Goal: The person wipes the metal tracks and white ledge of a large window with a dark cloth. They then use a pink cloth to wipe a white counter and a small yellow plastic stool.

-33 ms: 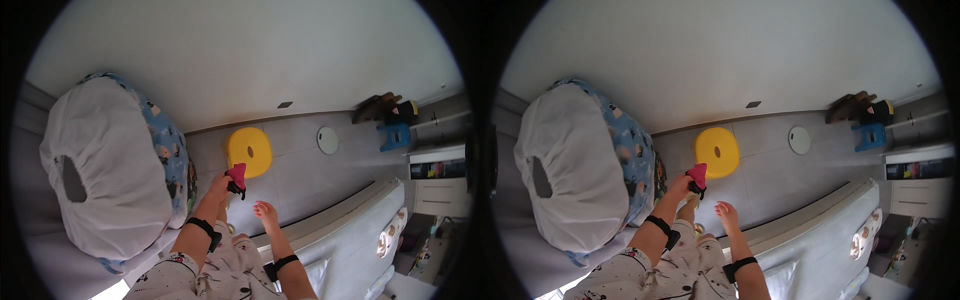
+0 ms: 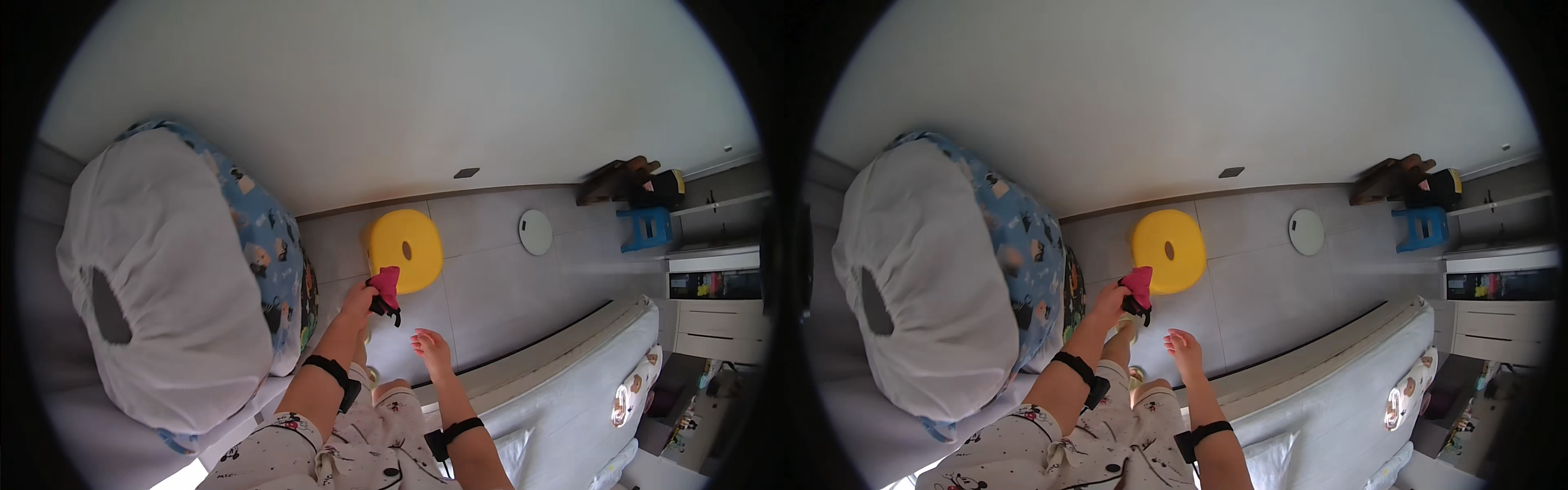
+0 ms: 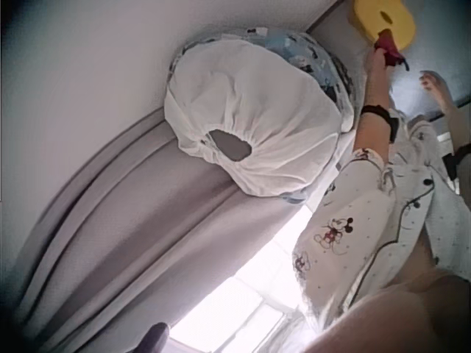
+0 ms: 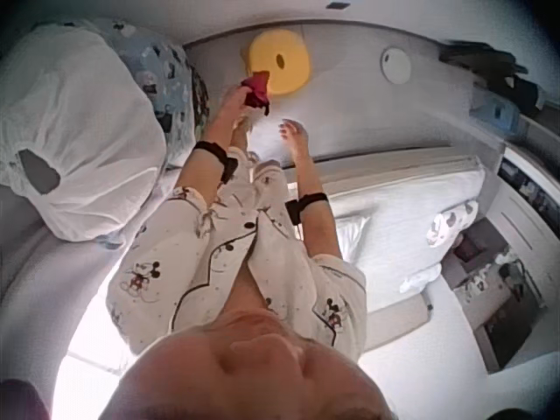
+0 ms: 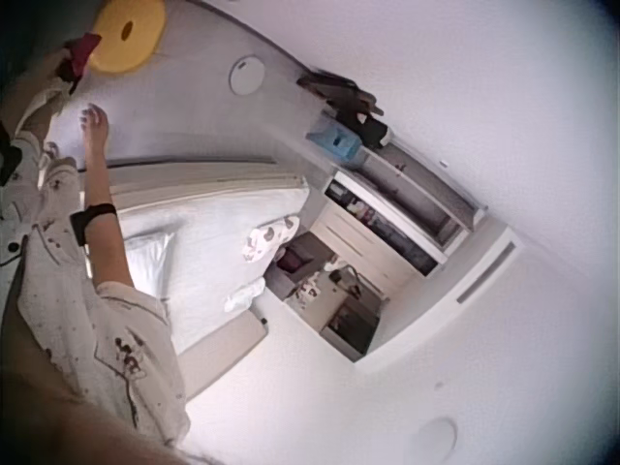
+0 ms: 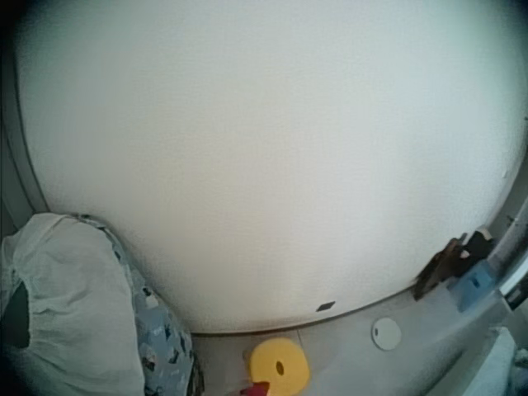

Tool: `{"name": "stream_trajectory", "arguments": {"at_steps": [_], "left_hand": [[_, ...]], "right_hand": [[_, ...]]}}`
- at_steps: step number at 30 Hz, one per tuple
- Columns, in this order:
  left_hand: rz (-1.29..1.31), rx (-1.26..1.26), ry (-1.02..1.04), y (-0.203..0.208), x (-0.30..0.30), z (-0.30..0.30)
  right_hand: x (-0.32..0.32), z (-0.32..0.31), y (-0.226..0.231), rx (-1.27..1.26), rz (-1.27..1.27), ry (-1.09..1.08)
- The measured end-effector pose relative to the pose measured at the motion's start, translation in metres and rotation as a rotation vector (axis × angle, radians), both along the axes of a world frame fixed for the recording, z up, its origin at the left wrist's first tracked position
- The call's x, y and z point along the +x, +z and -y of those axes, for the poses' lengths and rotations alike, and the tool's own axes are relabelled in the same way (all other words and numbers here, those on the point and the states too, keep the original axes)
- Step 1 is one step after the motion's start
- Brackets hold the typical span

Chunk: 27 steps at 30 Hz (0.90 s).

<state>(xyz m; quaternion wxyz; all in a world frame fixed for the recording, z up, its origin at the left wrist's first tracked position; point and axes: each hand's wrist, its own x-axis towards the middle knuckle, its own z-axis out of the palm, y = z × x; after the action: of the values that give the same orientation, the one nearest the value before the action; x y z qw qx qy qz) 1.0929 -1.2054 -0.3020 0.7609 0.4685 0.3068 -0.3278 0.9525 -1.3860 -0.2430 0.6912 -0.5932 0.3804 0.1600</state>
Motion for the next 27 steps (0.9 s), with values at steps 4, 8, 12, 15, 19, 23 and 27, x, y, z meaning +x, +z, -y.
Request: {"name": "stream_trajectory", "arguments": {"at_steps": [4,8,12,15,19,23,27], "left_hand": [[0.051,0.363,-0.096,-0.040,0.039,0.022],[0.163,0.641,-0.221,-0.078,0.075,0.014],[0.330,0.940,-0.325,-0.125,0.114,0.013],[0.387,0.941,-0.258,-0.137,0.139,0.046],[0.452,1.111,-0.307,-0.173,0.161,0.066],[0.599,1.477,-0.331,-0.221,0.175,0.096],[0.729,1.521,-0.259,-0.234,0.192,0.144]], "right_hand": [[0.057,0.021,-0.035,-0.002,-0.041,-0.105],[0.085,0.023,-0.090,0.099,-0.132,-0.212],[0.078,0.026,-0.150,0.230,-0.234,-0.235],[0.054,0.047,-0.189,0.268,-0.341,-0.221],[0.028,0.072,-0.212,0.248,-0.371,-0.106],[0.015,0.108,-0.217,0.298,-0.383,-0.116],[0.031,0.146,-0.204,0.301,-0.370,-0.131]]}}
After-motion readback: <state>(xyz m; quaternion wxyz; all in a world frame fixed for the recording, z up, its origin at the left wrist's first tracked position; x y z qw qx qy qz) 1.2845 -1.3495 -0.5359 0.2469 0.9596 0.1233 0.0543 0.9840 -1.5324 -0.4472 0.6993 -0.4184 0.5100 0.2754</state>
